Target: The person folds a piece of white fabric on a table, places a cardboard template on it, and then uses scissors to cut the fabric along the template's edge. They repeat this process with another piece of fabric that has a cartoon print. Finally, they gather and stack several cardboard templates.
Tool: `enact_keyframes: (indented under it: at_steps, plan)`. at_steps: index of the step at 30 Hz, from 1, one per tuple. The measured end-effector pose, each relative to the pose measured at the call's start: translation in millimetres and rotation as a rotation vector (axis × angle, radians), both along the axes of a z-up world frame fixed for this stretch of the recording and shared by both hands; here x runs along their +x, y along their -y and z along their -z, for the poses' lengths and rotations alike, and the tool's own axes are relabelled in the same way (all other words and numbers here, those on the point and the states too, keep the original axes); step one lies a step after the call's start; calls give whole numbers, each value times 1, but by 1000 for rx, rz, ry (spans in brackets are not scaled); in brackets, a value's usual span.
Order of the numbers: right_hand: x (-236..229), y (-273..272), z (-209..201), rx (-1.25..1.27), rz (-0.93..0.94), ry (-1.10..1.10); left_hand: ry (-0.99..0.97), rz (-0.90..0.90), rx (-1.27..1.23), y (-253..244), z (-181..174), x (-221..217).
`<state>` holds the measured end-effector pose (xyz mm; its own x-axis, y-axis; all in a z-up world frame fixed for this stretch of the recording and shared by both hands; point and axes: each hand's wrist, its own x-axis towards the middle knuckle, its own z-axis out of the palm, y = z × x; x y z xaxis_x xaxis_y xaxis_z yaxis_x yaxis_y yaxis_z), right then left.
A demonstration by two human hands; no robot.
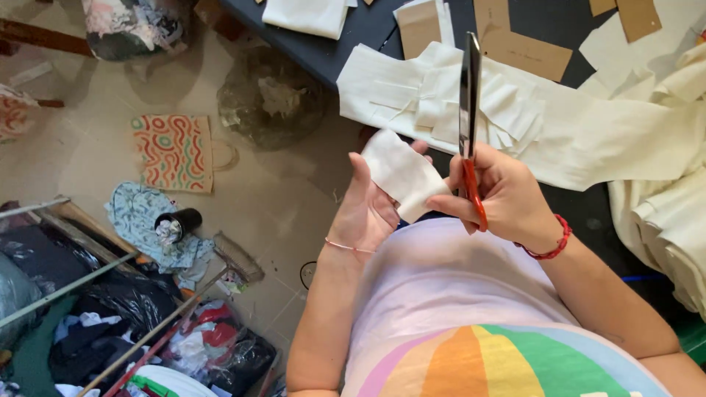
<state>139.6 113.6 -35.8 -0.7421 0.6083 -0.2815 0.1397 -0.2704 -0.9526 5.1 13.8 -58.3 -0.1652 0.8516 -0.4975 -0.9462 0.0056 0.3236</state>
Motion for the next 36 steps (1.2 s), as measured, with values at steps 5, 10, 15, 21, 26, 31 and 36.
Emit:
enact_keyframes:
  at_steps: [5,10,15,21,26,31,36]
  plan:
    - [-11,9,3,-10,-68,28,68,-152,-42,23,-1,12]
    - [-20,22,11,-13,-174,55,-151,-332,-16,46,0,-4]
    - [-33,40,12,-61,-223,21,-298,-431,-112,59,-7,-9]
    - [-41,52,13,-29,-224,-22,-142,-452,0,74,-24,-10]
    - [-46,51,15,-31,-252,-32,-265,-503,-29,80,-12,-8]
    - [-44,53,17,-42,-246,-13,-495,-567,-66,84,-21,-12]
    - [-50,44,14,-7,-97,-68,-1306,-230,56,93,-53,-21]
